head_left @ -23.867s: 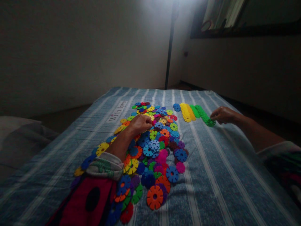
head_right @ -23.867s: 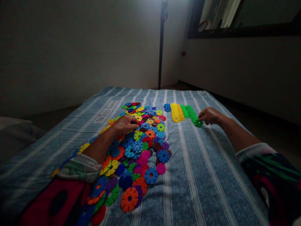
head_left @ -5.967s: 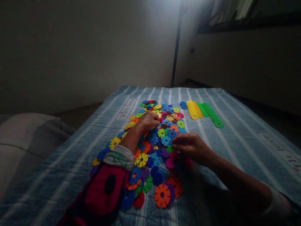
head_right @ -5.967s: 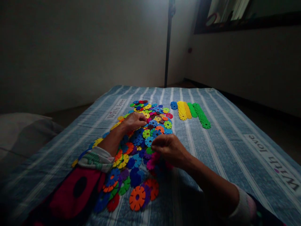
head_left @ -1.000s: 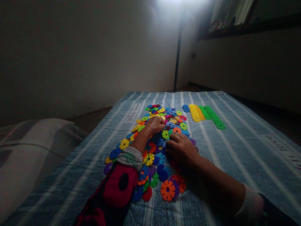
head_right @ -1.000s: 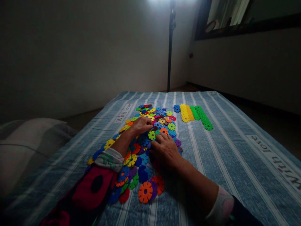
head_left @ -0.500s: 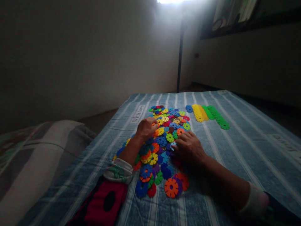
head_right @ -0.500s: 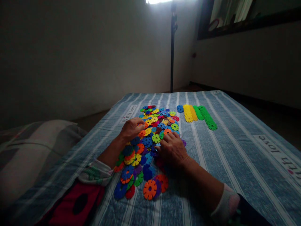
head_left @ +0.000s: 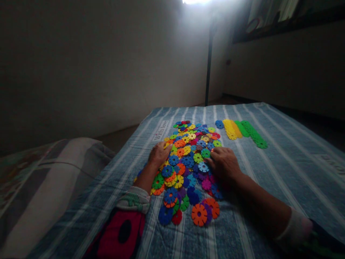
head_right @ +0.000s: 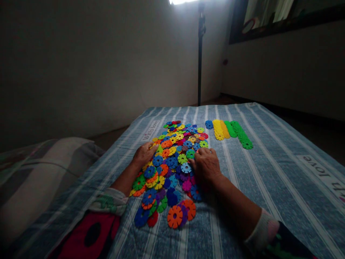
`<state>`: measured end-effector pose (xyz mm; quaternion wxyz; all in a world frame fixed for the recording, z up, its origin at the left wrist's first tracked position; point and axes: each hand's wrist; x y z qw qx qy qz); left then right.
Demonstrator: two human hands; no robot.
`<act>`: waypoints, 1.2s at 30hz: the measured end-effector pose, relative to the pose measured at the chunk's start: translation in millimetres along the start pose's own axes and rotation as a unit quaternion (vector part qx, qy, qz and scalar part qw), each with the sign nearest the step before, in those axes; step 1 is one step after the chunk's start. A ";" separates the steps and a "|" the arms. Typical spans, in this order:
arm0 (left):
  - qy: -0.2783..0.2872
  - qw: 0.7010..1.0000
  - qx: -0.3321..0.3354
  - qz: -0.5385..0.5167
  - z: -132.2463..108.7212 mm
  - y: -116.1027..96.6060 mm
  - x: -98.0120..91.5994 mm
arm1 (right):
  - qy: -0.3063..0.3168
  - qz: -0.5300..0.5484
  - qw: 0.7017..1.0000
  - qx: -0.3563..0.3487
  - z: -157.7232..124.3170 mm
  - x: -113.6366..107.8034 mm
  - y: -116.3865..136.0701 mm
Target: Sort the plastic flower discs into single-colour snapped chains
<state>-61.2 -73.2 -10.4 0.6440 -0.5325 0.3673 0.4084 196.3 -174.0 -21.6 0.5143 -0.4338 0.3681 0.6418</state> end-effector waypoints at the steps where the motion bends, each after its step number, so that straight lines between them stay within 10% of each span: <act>1: 0.004 1.000 0.003 -0.005 -2.0 -3.2 0.6 | -0.001 -0.001 1.000 0.004 -0.2 -0.1 0.1; 10: 0.037 0.992 0.050 -0.112 -10.0 -30.9 -12.5 | 0.007 0.015 1.000 0.003 6.6 1.5 7.0; 21: 0.034 0.999 0.004 0.030 -80.1 38.5 -27.1 | 0.020 0.005 1.000 0.009 6.5 1.9 7.5; 27: -0.007 0.999 0.038 -0.005 -99.4 0.0 3.4 | 0.020 0.009 1.000 0.007 5.6 4.1 7.0; 36: 0.005 0.992 0.078 -0.098 -61.4 -78.2 25.6 | 0.021 0.012 1.000 0.006 4.4 4.7 5.9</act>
Point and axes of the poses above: each hand's wrist, its own z-axis towards the middle knuckle, its own x-axis out of the palm, y = z × x, and after that the axes turned 1 degree about -z, right-handed
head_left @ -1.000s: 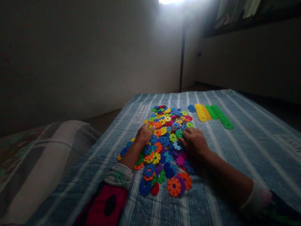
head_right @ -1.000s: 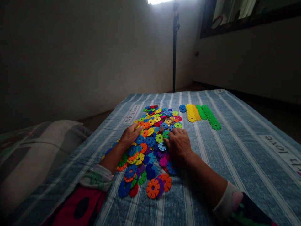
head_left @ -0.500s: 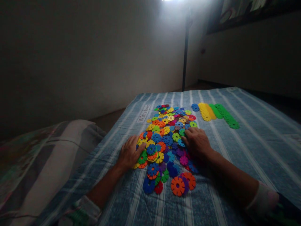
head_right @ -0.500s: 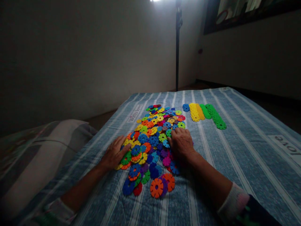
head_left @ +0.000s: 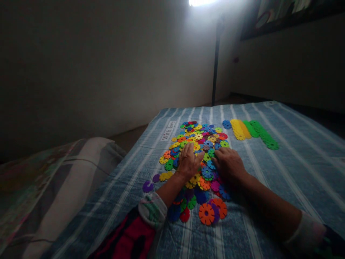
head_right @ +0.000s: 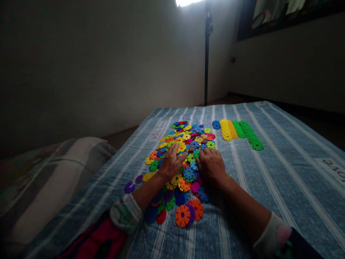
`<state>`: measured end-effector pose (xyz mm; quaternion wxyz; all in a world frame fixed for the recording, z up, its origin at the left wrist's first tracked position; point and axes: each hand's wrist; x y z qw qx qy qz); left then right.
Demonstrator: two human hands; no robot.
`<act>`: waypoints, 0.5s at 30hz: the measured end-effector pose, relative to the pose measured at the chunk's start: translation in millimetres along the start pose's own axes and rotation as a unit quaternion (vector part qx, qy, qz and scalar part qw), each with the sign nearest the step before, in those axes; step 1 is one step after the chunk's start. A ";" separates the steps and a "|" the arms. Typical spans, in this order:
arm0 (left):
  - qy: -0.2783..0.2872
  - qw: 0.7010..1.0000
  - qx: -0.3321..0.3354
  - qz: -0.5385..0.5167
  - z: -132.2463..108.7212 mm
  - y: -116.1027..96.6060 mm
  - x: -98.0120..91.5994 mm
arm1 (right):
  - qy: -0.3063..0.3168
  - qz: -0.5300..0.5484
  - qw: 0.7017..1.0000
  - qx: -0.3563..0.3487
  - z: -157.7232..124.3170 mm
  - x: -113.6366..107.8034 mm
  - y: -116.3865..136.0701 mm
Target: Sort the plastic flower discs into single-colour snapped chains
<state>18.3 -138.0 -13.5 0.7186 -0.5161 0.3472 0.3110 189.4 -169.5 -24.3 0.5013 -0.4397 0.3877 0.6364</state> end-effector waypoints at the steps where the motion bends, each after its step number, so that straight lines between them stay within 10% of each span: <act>1: -0.001 1.000 0.018 -0.014 3.7 -2.2 -3.4 | 0.001 0.001 1.000 -0.002 -0.1 -0.8 -0.2; 6: 0.006 0.996 0.051 0.070 -17.8 27.2 -45.0 | 0.006 0.008 1.000 -0.004 -0.3 -2.6 -1.6; 10: 0.049 0.977 -0.091 0.184 -72.7 72.9 -77.3 | 0.005 0.009 1.000 -0.004 0.3 -1.6 -1.9; 15: 0.045 0.976 -0.118 0.179 -115.0 83.9 -71.2 | 0.005 0.008 1.000 -0.005 0.2 -0.1 -1.9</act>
Point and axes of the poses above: each hand's wrist, its own z-axis towards the middle knuckle, its own x-axis out of the palm, y = z × x, and after that the axes turned 1 degree about -z, right-handed
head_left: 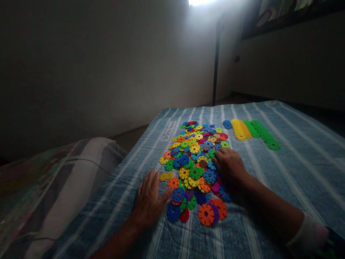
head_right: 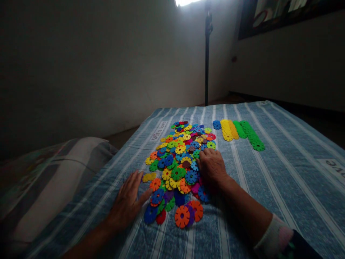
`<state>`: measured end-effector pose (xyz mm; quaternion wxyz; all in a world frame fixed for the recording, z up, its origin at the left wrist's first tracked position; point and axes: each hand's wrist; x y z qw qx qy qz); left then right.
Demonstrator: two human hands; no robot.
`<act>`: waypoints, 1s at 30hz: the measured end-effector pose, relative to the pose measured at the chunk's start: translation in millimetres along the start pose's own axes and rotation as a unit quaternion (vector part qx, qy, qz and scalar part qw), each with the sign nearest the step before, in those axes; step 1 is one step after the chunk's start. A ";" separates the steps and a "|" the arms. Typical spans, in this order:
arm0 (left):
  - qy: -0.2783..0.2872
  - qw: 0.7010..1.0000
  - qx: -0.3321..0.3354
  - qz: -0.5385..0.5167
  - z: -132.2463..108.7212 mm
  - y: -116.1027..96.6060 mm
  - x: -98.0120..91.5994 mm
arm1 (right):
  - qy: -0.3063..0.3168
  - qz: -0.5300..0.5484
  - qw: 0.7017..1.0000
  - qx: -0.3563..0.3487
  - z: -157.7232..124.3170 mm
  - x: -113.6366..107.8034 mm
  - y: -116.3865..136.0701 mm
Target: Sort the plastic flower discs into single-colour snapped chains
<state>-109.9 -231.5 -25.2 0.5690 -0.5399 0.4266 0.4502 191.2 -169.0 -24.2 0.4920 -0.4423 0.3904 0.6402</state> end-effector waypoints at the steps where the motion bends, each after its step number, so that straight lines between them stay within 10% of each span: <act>1: -0.006 1.000 0.020 -0.013 -1.5 -6.6 5.0 | 0.001 0.000 1.000 0.000 -0.2 0.3 -0.2; 18: -0.010 0.989 0.133 -0.072 108.1 -143.3 30.8 | 0.009 -0.002 1.000 0.000 0.9 1.7 -3.7; 22: 0.003 0.977 0.199 -0.075 99.9 -130.5 13.7 | 0.021 0.016 1.000 0.000 1.0 0.0 -7.0; 30: 0.073 0.929 0.362 0.017 -1.0 -38.3 10.6 | 0.027 0.033 0.999 0.007 1.8 -3.8 -6.2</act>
Point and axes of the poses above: each hand's wrist, its own z-axis towards the middle knuckle, its own x-axis out of the palm, y = z × x, and after that the axes turned 1 degree about -z, right-handed
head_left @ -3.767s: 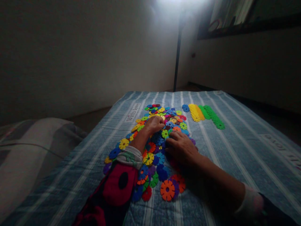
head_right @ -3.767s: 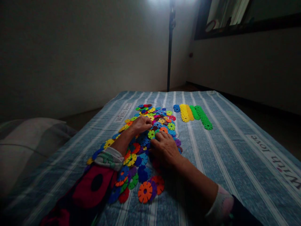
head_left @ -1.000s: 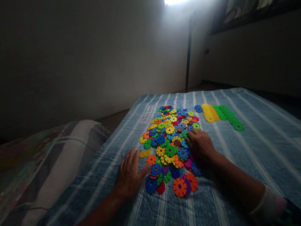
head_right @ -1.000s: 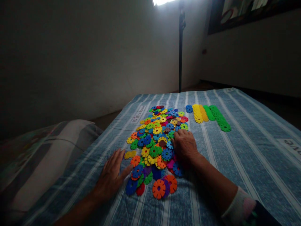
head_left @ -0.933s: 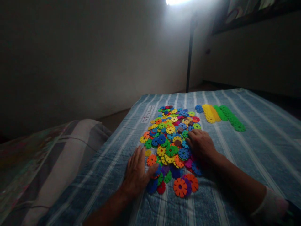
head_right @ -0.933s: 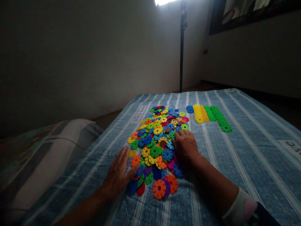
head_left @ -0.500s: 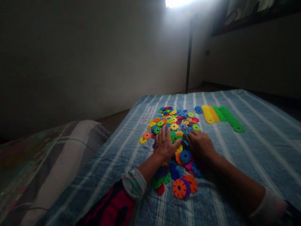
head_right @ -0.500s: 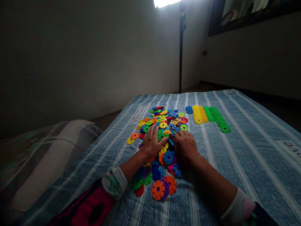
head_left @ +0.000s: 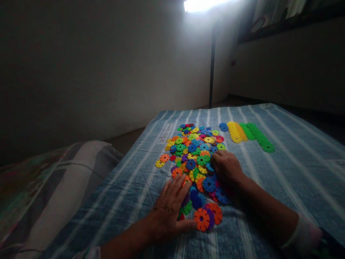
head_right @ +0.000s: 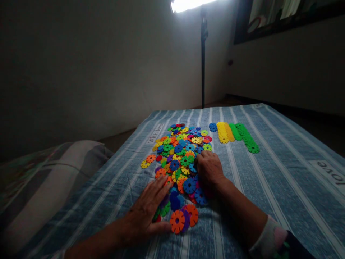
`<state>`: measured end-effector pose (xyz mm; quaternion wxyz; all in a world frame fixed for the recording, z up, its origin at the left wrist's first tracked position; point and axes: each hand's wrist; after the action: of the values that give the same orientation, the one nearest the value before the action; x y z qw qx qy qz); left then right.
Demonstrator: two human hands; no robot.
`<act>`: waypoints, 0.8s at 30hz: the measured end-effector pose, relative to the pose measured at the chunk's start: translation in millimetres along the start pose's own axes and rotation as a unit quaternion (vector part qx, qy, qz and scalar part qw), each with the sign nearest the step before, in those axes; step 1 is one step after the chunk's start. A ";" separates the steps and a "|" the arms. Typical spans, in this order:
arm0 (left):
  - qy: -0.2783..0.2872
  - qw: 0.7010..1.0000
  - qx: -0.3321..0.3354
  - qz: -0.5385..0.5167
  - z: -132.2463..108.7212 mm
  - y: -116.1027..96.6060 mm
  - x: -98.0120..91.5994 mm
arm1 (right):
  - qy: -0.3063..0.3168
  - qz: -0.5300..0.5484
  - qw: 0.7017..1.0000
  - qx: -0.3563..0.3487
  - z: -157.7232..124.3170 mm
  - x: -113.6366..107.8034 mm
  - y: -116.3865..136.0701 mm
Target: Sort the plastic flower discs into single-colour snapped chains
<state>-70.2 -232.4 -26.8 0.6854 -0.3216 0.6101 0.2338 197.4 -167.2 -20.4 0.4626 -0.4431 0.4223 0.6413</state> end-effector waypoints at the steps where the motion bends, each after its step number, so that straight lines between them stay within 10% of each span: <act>1: -0.008 1.000 0.005 0.008 -2.9 0.7 4.9 | -0.001 0.001 1.000 0.000 0.1 0.1 0.1; 14: -0.119 0.991 -0.062 0.016 130.6 6.0 -1.2 | -0.016 0.001 1.000 -0.005 2.9 6.5 -3.2; 24: -0.276 0.956 -0.019 -0.096 157.8 35.6 -25.3 | -0.025 0.003 1.000 -0.002 4.4 5.7 -2.9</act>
<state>9.0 -91.7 0.3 0.8399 -0.3150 0.3587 0.2582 198.4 -161.1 -25.2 0.4700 -0.4263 0.4103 0.6550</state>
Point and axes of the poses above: each hand's wrist, its own z-axis towards the middle knuckle, its own x-axis out of the palm, y = z × x, and after that the axes turned 1 degree about -z, right-handed
